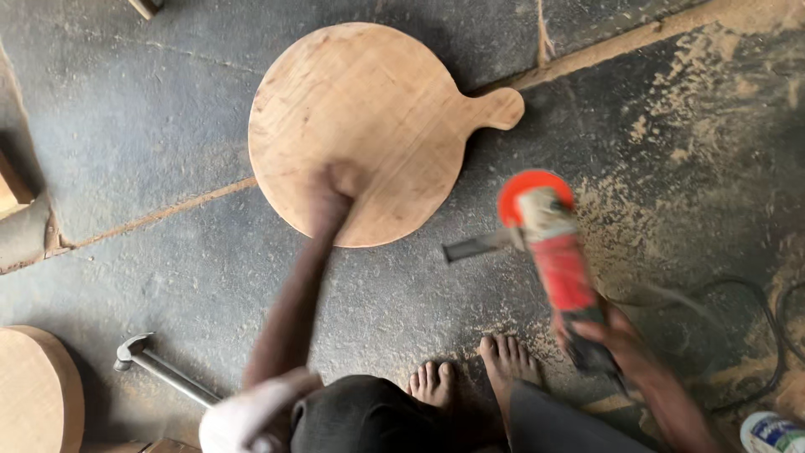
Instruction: The person uses an angle grinder with a sanding disc to smooth the surface and edges of a round wooden board. They hold the board with one hand and operate the tool with the other, moving it across the surface and along the perimeter.
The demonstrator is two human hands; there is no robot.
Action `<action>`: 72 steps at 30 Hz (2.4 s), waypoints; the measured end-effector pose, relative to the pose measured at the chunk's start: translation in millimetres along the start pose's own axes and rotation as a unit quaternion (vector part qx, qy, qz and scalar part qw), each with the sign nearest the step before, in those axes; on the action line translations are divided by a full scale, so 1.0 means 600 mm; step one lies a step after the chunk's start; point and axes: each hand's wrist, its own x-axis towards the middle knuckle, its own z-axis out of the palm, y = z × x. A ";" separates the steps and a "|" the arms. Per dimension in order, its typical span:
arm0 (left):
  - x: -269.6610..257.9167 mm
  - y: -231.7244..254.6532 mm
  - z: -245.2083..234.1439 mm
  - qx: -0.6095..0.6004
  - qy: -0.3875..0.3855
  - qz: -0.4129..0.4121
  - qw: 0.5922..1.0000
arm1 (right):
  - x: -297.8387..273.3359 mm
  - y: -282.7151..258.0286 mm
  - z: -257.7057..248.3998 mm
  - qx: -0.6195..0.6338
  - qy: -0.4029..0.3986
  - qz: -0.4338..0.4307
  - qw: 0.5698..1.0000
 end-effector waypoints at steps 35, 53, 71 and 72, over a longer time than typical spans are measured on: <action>-0.117 -0.068 -0.094 0.103 -0.059 0.109 0.987 | 0.042 0.158 0.181 0.278 -0.103 0.023 0.955; -0.371 -0.049 -0.073 -0.235 0.009 -0.031 0.971 | 0.178 -0.007 0.170 0.003 -0.079 0.020 0.997; -0.265 0.108 -0.072 0.070 0.055 0.205 0.975 | 0.160 -0.100 0.197 -0.007 -0.070 0.085 0.994; -0.262 0.116 -0.056 0.081 0.051 0.201 0.975 | 0.151 -0.102 0.190 -0.002 -0.051 0.097 0.994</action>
